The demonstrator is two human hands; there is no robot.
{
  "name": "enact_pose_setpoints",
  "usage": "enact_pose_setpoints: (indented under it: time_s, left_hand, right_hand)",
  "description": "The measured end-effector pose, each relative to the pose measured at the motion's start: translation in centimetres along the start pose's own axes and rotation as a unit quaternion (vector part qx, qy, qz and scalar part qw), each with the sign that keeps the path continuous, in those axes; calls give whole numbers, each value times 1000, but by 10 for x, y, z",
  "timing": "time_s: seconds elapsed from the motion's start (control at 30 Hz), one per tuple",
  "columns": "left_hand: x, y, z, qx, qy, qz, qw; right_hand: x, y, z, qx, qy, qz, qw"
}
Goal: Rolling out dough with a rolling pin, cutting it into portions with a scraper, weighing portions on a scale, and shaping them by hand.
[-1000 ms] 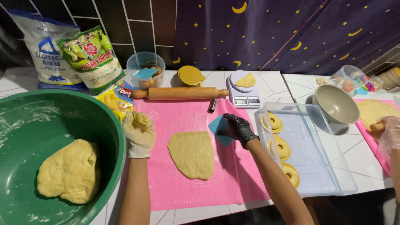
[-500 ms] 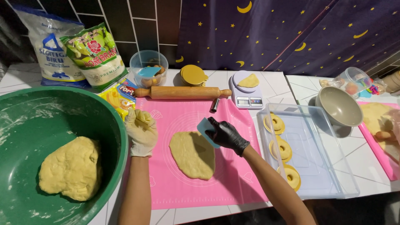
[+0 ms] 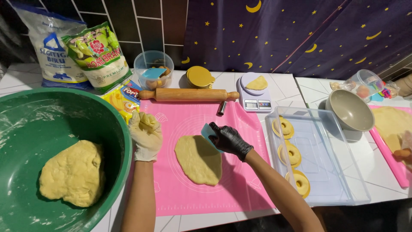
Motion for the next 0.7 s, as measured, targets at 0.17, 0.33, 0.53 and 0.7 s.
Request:
enact_pose_setpoints:
  time_s: [0.17,0.33,0.53,0.7]
  left_hand:
    - [0,-1,1,-1,7,5,1000]
    - [-3,-4,0,5,-2,2,1000]
    - [0,-2,0,-2,2,5,1000]
    - [-2,-4,0,-10,-4,0,1000]
  right_hand:
    - [-4,9,9,42,-8,27,999]
    - [-3,11,8,31,-8,7,999]
    - [0,8,1,16,-17,24,999]
    - [0,12,0,33,-37,45,998]
Point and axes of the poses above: each hand's wrist, its own x-axis away from the middle knuckle, its own y-axis out of the palm, z = x × y, the point moved 9 cm from there along -x, towards the middle knuckle, and after that the axes turned 4 degrees about x, right-handed, at the moved point
